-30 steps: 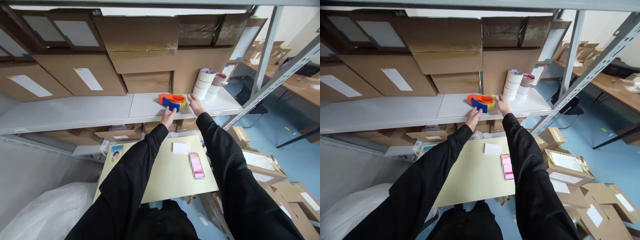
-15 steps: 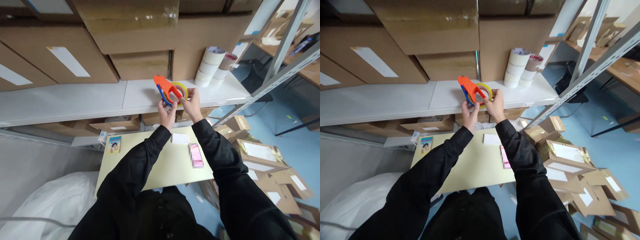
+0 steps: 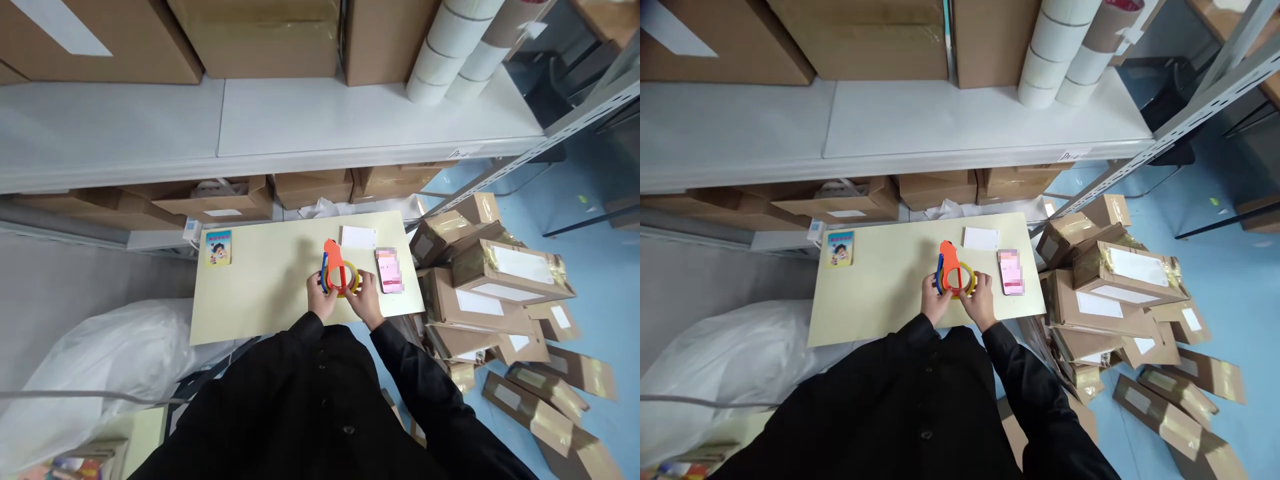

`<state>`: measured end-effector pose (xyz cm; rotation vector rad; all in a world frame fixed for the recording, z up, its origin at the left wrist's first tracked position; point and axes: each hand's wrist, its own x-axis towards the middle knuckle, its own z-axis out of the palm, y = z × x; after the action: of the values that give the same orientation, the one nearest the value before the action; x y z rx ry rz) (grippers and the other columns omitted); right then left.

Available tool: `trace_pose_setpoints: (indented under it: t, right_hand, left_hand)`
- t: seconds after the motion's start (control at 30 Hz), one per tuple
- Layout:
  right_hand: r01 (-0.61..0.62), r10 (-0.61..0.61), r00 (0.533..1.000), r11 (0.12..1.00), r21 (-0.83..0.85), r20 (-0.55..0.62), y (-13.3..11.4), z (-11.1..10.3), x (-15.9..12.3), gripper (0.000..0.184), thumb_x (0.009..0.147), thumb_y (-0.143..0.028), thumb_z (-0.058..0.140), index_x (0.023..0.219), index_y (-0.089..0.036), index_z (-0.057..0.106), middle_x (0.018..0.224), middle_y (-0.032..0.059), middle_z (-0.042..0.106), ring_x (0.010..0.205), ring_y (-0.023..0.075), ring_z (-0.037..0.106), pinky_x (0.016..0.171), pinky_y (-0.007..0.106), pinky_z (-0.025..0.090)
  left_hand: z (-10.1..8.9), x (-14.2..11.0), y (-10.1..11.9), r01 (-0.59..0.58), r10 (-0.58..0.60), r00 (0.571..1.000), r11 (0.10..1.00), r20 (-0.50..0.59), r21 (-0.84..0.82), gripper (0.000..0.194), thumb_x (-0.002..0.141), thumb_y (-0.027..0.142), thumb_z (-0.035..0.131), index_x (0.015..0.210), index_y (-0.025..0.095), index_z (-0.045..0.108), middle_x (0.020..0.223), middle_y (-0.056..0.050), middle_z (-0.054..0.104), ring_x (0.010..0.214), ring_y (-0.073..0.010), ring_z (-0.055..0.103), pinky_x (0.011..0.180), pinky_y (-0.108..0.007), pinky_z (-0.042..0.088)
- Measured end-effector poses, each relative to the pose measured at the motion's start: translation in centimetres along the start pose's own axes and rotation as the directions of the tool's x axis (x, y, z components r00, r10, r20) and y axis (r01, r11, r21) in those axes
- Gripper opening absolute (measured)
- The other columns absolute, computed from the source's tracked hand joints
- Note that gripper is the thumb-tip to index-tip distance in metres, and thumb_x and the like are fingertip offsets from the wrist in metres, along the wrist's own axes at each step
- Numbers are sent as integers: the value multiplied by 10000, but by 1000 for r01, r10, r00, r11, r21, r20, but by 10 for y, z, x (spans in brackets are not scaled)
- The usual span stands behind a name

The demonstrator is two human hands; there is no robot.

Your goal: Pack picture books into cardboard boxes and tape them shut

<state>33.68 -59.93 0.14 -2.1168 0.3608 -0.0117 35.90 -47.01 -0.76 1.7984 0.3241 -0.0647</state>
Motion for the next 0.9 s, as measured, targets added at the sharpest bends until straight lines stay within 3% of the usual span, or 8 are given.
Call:
trace_pose_setpoints:
  t: [0.13, 0.37, 0.57, 0.73, 0.9]
  right_hand:
    - [-87, 90, 995, 992, -89, 40, 38, 19, -12, 491, 741, -385, 600, 1146, -149, 451, 1096, 138, 513, 852, 219, 598, 665, 373, 557]
    - [-133, 138, 990, 974, -181, 15, 61, 28, 1, 488, 739, -359, 584, 1150, -130, 456, 1103, 156, 538, 935, 258, 590, 742, 405, 528]
    - [-139, 145, 989, 971, -196, 20, 70, 33, 12, 503, 757, -361, 572, 1183, -123, 453, 1111, 159, 533, 1035, 275, 552, 819, 429, 511]
    - [-165, 173, 984, 975, -152, 38, 78, 32, 11, 607, 779, -391, 561, 1286, -93, 407, 1228, 207, 489, 1143, 300, 503, 903, 452, 476]
    - [-204, 217, 971, 970, -130, 100, 86, 32, 10, 713, 813, -460, 514, 1386, -83, 320, 1275, 228, 450, 1094, 295, 549, 913, 460, 467]
  left_hand:
    - [4, -2, -35, 77, -87, 995, 980, 43, 182, 469, 573, 70, 677, 1013, 148, 535, 1014, -75, 522, 879, -172, 582, 825, -372, 509]
    - [23, 12, -57, 111, -146, 985, 946, 93, 305, 461, 619, 79, 664, 1058, 144, 541, 989, -71, 544, 902, -183, 592, 854, -364, 497]
    - [31, 19, -69, 99, -134, 985, 954, 109, 284, 505, 643, 121, 654, 1134, 126, 537, 1069, -114, 551, 980, -215, 603, 906, -371, 486]
    - [30, 20, -75, 139, -173, 973, 967, 150, 214, 596, 630, 160, 683, 1203, 138, 519, 1186, -147, 533, 1031, -227, 594, 843, -353, 521]
    - [24, 19, -75, 222, -250, 942, 965, 224, 143, 687, 632, 206, 724, 1264, 120, 471, 1198, -168, 559, 1044, -221, 600, 894, -362, 496]
